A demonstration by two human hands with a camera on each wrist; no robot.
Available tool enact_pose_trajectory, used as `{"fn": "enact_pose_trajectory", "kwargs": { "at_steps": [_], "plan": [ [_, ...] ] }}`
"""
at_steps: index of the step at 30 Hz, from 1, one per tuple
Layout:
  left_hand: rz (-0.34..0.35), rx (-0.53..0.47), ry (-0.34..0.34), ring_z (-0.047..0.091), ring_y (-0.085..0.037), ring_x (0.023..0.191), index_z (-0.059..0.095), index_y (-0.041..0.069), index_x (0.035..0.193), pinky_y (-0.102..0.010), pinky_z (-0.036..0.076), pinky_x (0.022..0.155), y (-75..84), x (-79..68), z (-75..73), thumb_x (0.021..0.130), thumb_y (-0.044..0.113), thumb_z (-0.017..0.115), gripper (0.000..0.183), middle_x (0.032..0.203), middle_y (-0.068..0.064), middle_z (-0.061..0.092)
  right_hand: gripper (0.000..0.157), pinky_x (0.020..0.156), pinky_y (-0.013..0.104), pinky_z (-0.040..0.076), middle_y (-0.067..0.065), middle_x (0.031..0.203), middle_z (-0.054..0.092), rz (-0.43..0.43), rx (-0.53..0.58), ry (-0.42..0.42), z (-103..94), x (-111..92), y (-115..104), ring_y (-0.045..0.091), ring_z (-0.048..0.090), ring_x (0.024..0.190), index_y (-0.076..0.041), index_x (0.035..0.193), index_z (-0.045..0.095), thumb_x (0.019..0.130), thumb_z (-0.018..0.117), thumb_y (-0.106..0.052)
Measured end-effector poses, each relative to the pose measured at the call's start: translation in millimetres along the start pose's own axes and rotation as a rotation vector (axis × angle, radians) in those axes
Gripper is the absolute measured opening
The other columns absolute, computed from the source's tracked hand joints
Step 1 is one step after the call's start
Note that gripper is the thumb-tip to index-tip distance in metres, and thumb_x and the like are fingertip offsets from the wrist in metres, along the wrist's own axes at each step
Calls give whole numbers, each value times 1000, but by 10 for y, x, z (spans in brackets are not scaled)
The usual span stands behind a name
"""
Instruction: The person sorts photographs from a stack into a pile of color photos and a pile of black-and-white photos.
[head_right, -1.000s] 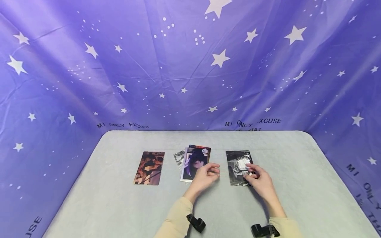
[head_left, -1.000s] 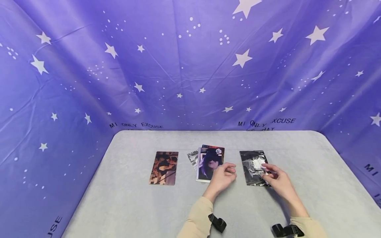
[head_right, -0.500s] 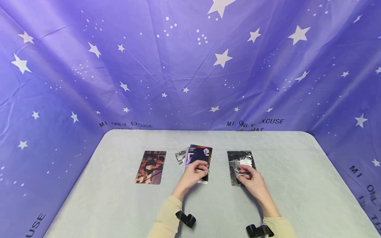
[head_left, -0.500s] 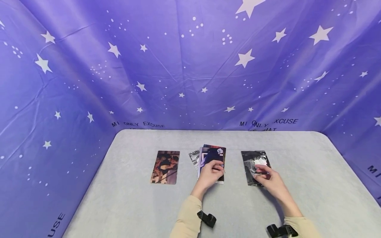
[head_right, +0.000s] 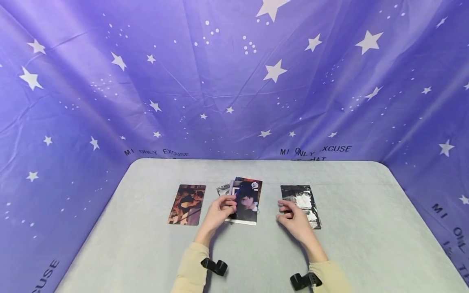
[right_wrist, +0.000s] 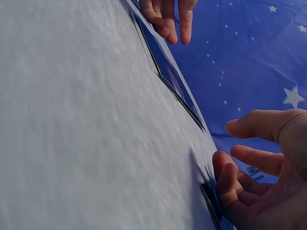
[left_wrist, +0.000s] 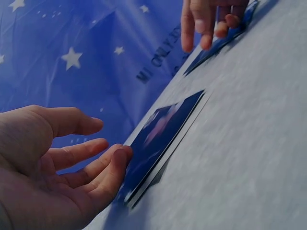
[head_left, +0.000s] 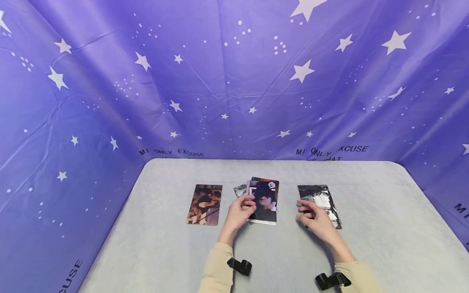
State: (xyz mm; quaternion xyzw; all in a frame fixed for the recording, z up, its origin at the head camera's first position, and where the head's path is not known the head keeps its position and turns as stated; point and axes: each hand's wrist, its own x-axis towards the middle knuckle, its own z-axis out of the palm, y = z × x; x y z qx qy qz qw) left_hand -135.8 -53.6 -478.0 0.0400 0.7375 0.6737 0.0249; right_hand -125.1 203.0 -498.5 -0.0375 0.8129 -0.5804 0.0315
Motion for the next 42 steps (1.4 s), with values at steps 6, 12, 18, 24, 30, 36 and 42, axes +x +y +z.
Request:
{"fn": "enact_pose_trajectory", "kwargs": {
  "at_steps": [6, 12, 18, 24, 30, 36, 42],
  "plan": [
    [-41, 9, 67, 64, -27, 84, 57, -17, 113, -17, 46, 67, 98, -61, -151, 83, -10, 60, 31, 102, -35, 61, 47, 61, 22, 50, 24, 105, 60, -40, 11, -18, 173, 59, -19, 7, 58, 74, 13, 125, 52, 81, 68, 6],
    [-32, 26, 90, 63, -41, 95, 57, -18, 115, -21, 49, 75, 77, -99, -196, 83, -10, 59, 34, 106, -36, 61, 46, 65, 20, 49, 24, 106, 62, -45, 0, -21, 345, 109, -37, 6, 61, 77, 11, 125, 54, 81, 68, 5],
    [-22, 55, 94, 62, -43, 99, 57, -17, 116, -28, 50, 80, 84, -135, -178, 83, -10, 60, 34, 108, -34, 62, 49, 71, 20, 47, 23, 111, 63, -21, -33, -22, 478, 121, -84, 10, 64, 78, 7, 126, 55, 79, 69, 5],
    [-17, 42, 95, 61, -46, 99, 57, -17, 116, -24, 50, 78, 90, -149, -171, 82, -10, 59, 34, 108, -36, 61, 51, 68, 21, 48, 26, 113, 61, -32, -13, -42, 557, 100, -131, 13, 65, 76, 8, 128, 54, 79, 70, 4],
    [-29, 6, 99, 60, -47, 100, 57, -16, 116, -21, 49, 77, 56, -162, -162, 82, -11, 59, 34, 108, -36, 61, 52, 68, 22, 48, 26, 116, 61, -21, -49, -23, 587, 70, -130, 12, 65, 74, 5, 128, 56, 78, 70, 3],
    [-34, 2, 112, 61, -46, 99, 58, -15, 115, -24, 50, 78, 62, -175, -154, 83, -10, 59, 33, 108, -35, 61, 54, 61, 23, 48, 28, 119, 59, -4, -17, -27, 593, 66, -128, 12, 66, 74, 4, 131, 54, 79, 70, 3],
    [-50, -28, 123, 61, -46, 99, 57, -16, 116, -21, 49, 76, 59, -189, -156, 82, -9, 60, 34, 108, -35, 61, 54, 53, 23, 46, 26, 118, 58, 22, 44, -38, 574, 52, -175, 11, 64, 74, 4, 132, 52, 80, 69, 4]
  ]
}}
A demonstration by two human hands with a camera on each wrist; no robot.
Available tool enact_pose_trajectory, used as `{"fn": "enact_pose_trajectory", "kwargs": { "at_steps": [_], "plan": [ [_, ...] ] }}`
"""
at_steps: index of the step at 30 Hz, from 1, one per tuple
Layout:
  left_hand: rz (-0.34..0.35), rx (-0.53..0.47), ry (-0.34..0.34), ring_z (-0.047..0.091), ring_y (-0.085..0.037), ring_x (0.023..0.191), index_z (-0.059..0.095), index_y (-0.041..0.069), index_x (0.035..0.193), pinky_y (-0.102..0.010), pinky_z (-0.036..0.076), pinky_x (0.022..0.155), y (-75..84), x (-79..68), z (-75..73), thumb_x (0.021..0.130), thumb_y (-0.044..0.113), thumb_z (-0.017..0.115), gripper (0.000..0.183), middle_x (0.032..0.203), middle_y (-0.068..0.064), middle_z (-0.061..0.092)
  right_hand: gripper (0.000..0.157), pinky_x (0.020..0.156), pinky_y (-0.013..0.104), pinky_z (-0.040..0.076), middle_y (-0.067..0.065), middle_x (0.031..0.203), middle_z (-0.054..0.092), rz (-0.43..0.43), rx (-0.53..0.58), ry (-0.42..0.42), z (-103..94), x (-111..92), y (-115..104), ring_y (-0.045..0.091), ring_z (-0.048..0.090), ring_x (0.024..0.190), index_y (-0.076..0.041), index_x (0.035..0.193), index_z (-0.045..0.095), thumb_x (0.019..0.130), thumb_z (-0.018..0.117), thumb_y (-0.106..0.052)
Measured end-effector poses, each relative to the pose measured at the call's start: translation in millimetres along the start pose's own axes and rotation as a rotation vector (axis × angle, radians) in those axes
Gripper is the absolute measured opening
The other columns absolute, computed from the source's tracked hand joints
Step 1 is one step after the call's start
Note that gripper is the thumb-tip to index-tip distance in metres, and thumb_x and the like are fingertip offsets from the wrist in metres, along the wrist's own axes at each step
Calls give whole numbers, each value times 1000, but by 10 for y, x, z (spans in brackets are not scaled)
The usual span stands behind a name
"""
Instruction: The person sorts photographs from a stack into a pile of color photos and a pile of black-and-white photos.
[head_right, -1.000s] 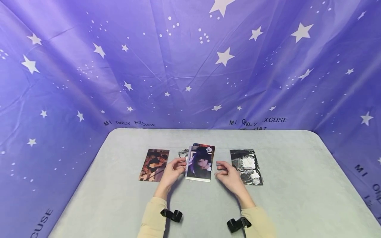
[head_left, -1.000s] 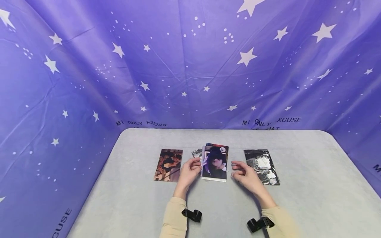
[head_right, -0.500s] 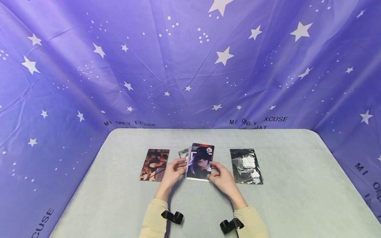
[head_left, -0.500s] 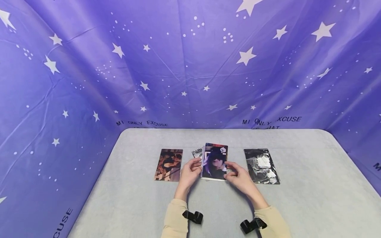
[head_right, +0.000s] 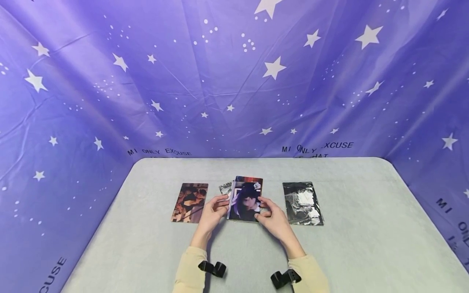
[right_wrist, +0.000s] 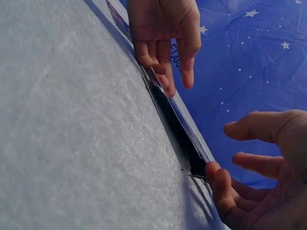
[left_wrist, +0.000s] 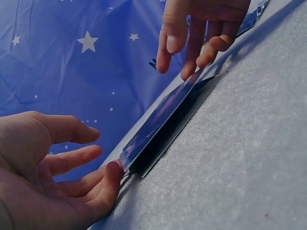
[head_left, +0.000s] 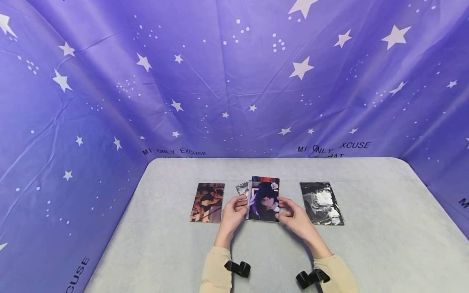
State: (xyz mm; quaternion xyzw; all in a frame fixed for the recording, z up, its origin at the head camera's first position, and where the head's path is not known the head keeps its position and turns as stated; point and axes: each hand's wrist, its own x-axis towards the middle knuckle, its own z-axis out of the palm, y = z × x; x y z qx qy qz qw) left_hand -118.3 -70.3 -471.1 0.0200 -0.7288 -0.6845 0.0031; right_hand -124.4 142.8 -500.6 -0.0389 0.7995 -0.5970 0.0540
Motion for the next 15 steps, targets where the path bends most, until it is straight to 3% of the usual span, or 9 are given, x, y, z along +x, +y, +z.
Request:
{"fn": "enact_pose_trajectory", "kwargs": {
  "at_steps": [5, 9, 15],
  "plan": [
    [-19, -14, 15, 60, -48, 100, 56, -17, 116, -19, 47, 76, -17, -8, -6, 82, -10, 59, 35, 109, -36, 60, 53, 49, 24, 45, 24, 116, 57, 34, 53, 2, 16, 14, 3, 9, 61, 72, 5, 132, 51, 82, 68, 5],
    [-25, -41, 6, 60, -48, 98, 55, -20, 116, -19, 47, 75, -122, 29, -23, 82, -12, 58, 35, 108, -37, 60, 52, 48, 21, 41, 24, 111, 55, 43, 90, -1, 47, 39, 4, 8, 57, 68, 7, 131, 50, 82, 67, 7],
    [-35, -79, -8, 63, -27, 87, 55, -17, 118, -18, 47, 70, -374, 111, -82, 80, -13, 59, 39, 106, -31, 62, 50, 48, 19, 37, 21, 105, 53, 38, 143, -8, 117, 74, -18, 7, 52, 62, 9, 129, 52, 80, 64, 10]
  ]
}}
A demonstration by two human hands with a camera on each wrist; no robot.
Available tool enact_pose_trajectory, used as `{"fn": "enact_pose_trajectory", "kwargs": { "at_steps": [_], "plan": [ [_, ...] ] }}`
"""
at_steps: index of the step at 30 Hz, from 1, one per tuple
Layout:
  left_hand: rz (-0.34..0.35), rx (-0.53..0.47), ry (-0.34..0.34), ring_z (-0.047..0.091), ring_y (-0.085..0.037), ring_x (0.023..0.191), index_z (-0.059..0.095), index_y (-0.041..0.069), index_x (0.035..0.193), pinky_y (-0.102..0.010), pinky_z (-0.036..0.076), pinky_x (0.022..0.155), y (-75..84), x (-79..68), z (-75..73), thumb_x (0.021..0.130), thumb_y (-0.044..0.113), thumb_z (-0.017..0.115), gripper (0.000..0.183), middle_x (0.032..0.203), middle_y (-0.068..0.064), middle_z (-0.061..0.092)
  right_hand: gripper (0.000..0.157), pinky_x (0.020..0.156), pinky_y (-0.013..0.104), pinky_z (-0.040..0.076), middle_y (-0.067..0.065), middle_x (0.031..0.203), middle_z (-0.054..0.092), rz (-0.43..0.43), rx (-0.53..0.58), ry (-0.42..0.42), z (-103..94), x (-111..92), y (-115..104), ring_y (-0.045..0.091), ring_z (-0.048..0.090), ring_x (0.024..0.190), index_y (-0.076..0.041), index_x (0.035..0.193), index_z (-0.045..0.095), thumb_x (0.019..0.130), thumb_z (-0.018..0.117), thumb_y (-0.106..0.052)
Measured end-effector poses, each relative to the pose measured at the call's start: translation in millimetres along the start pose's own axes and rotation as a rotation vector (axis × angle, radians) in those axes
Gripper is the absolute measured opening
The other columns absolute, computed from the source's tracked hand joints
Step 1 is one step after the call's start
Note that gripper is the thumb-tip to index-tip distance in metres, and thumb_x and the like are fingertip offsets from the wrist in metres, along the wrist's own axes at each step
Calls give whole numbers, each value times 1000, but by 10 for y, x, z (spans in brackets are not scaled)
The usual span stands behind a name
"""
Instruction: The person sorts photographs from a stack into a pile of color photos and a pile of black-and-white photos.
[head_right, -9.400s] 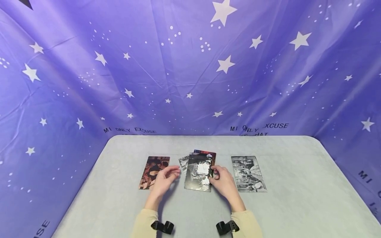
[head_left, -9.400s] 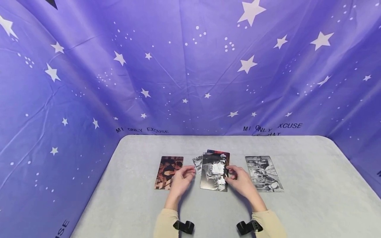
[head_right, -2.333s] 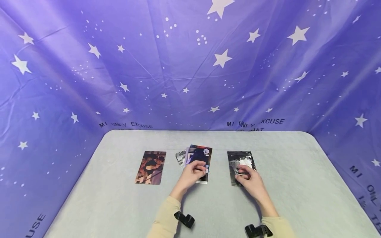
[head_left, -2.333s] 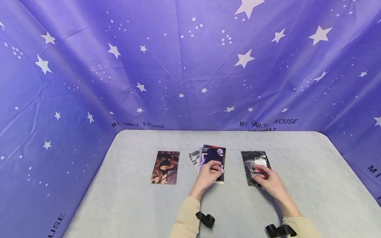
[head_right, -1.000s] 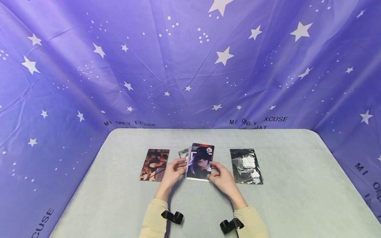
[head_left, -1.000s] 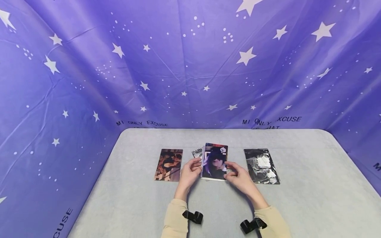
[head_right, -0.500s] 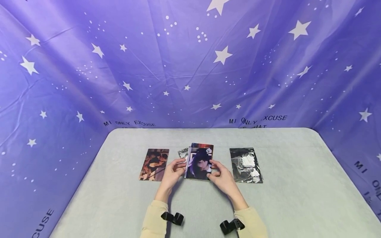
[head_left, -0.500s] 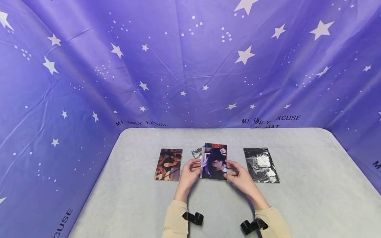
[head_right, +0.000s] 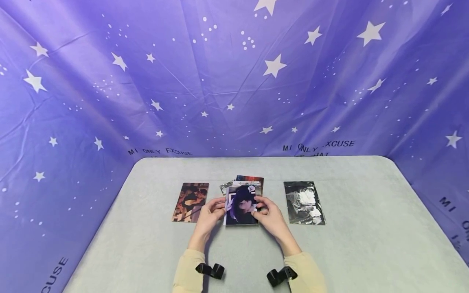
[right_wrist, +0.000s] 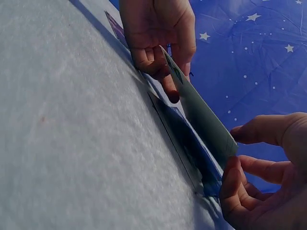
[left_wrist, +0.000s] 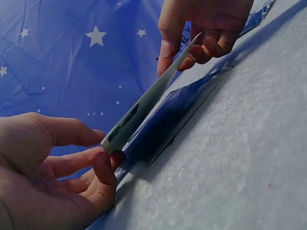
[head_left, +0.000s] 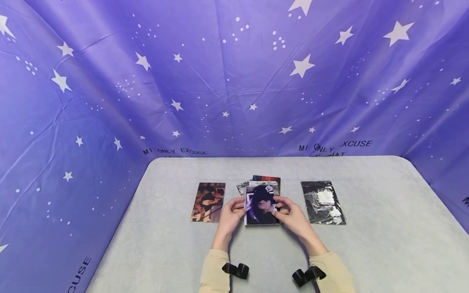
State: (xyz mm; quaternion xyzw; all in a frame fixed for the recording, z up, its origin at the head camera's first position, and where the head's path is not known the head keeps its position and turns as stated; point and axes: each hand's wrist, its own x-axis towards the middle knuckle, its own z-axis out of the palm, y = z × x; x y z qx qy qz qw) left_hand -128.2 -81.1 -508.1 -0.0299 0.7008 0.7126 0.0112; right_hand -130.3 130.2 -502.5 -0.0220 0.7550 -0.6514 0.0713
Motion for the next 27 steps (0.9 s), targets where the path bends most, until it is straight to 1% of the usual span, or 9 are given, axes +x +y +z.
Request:
{"fn": "enact_pose_trajectory", "kwargs": {
  "at_steps": [1, 4, 8, 10, 12, 15, 19, 21, 27],
  "plan": [
    [-1, -4, -3, 62, -22, 85, 56, -17, 118, -18, 47, 70, -24, 9, -16, 79, -14, 59, 40, 106, -30, 62, 50, 49, 18, 37, 20, 105, 53, -1, 5, -1, 13, 5, -3, 7, 52, 62, 10, 128, 52, 80, 64, 10],
    [-2, -25, -24, 60, -15, 81, 55, -16, 120, -18, 46, 69, -56, 23, -64, 79, -15, 58, 41, 106, -29, 62, 49, 53, 18, 40, 22, 104, 54, -20, 17, -1, 52, 18, -11, 8, 55, 65, 12, 127, 52, 79, 63, 11],
    [-6, -62, -57, 60, -14, 79, 53, -17, 123, -18, 46, 67, -66, 29, -134, 79, -16, 57, 44, 108, -31, 60, 49, 56, 19, 42, 24, 109, 53, -34, 34, -17, 100, 36, -13, 8, 56, 67, 13, 126, 52, 79, 62, 12],
    [-10, -69, -64, 59, -13, 77, 52, -16, 124, -18, 44, 64, -66, 36, -169, 80, -16, 57, 45, 109, -30, 60, 50, 56, 19, 42, 24, 110, 53, -27, 43, -31, 118, 48, -11, 8, 56, 67, 12, 128, 52, 79, 62, 12],
    [-18, -65, -63, 59, -11, 75, 53, -14, 126, -18, 42, 60, -57, 41, -201, 81, -15, 58, 45, 111, -29, 60, 52, 56, 18, 42, 23, 108, 55, -20, 49, -46, 132, 60, -13, 8, 55, 66, 11, 129, 51, 79, 62, 12],
    [-14, -48, -68, 57, -8, 73, 54, -11, 126, -19, 39, 58, -32, 41, -246, 81, -12, 59, 46, 110, -25, 61, 53, 56, 18, 43, 21, 105, 59, -16, 64, -70, 151, 72, -23, 8, 55, 66, 10, 131, 51, 80, 61, 12],
    [-3, -50, -74, 58, -7, 73, 54, -9, 127, -19, 42, 61, 1, 29, -302, 80, -11, 60, 47, 106, -19, 61, 51, 59, 19, 45, 20, 103, 63, -11, 96, -102, 174, 82, -45, 8, 57, 69, 8, 132, 51, 83, 62, 9],
    [2, -64, -84, 58, -8, 74, 53, -9, 127, -20, 44, 63, -1, 27, -335, 80, -12, 60, 48, 106, -19, 61, 50, 58, 19, 45, 18, 101, 62, -7, 117, -123, 184, 87, -54, 8, 57, 69, 7, 133, 50, 84, 62, 8],
    [-6, -127, -115, 60, -8, 78, 51, -9, 130, -21, 48, 71, -17, 7, -425, 80, -14, 58, 50, 108, -20, 59, 53, 51, 18, 37, 10, 92, 61, -12, 168, -181, 221, 115, -61, 4, 50, 61, 6, 137, 46, 86, 60, 7]
  ]
}}
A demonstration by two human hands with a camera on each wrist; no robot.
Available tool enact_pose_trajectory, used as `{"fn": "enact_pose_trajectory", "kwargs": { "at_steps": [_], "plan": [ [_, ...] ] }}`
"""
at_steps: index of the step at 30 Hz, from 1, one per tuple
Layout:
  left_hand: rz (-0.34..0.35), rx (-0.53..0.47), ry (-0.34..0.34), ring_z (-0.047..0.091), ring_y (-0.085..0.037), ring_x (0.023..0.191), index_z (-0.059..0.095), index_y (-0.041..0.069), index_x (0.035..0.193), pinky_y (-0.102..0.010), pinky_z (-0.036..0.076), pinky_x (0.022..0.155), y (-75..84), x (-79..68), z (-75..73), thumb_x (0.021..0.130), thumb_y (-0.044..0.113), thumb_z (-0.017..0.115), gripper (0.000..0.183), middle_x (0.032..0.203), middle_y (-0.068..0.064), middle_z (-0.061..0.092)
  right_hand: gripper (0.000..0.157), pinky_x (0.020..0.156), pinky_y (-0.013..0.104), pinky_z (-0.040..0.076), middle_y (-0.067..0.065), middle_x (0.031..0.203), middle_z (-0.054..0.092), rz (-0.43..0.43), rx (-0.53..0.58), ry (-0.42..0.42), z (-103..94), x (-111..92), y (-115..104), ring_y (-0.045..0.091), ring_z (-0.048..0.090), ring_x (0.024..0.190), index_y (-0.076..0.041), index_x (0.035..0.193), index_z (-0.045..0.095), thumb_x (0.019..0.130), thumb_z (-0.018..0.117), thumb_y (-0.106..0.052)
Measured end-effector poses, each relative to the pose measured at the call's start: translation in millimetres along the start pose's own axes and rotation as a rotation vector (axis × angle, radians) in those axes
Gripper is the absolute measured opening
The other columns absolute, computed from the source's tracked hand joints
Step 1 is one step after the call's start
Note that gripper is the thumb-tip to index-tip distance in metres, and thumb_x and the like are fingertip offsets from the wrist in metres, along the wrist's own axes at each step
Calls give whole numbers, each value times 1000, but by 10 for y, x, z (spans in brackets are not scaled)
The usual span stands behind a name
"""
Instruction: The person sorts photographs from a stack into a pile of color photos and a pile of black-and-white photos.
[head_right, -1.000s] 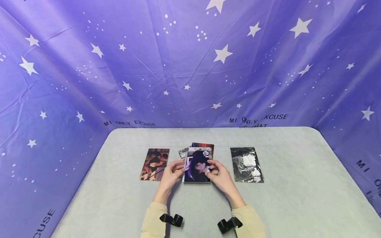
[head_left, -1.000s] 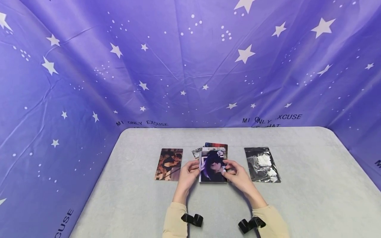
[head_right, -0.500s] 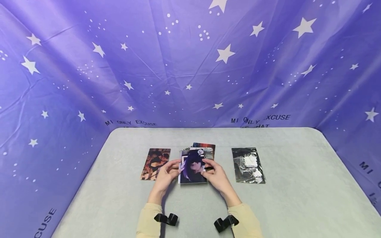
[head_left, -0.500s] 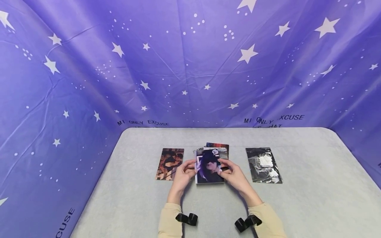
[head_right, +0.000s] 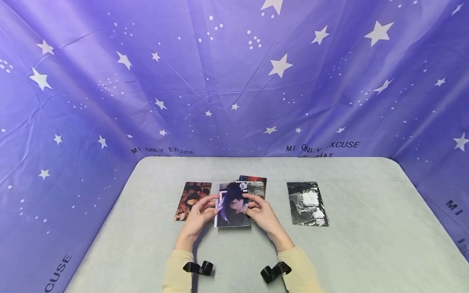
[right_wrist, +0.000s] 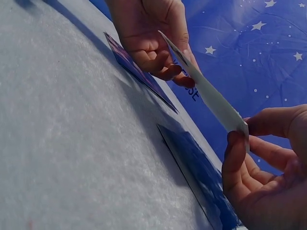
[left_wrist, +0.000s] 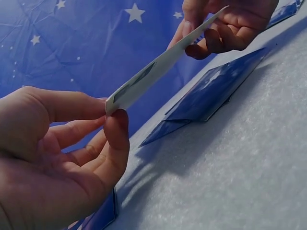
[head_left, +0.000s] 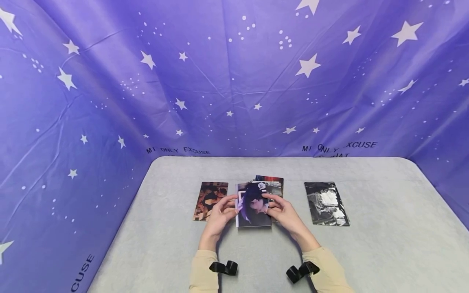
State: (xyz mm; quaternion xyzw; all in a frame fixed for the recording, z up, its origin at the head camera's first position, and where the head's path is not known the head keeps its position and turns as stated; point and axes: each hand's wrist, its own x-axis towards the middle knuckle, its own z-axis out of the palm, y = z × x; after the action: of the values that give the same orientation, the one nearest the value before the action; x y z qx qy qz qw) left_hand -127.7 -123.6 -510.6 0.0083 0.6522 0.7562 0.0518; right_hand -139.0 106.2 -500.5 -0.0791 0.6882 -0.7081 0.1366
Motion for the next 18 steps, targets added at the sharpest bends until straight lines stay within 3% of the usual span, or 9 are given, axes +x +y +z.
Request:
{"fn": "enact_pose_trajectory", "kwargs": {
  "at_steps": [9, 18],
  "plan": [
    [28, -19, -32, 61, -9, 81, 50, -11, 130, -22, 49, 74, -23, -45, -125, 81, -14, 58, 51, 107, -18, 58, 57, 54, 17, 40, 9, 91, 61, 5, 63, -36, 70, 29, 14, 5, 54, 65, 5, 139, 42, 85, 62, 8],
    [20, -16, -6, 62, -11, 84, 49, -11, 132, -23, 49, 76, 11, -159, -318, 82, -15, 58, 52, 113, -23, 56, 58, 56, 18, 42, 14, 93, 62, -40, 16, -114, 236, 76, 52, 6, 56, 66, 8, 138, 41, 84, 62, 8]
  ]
}}
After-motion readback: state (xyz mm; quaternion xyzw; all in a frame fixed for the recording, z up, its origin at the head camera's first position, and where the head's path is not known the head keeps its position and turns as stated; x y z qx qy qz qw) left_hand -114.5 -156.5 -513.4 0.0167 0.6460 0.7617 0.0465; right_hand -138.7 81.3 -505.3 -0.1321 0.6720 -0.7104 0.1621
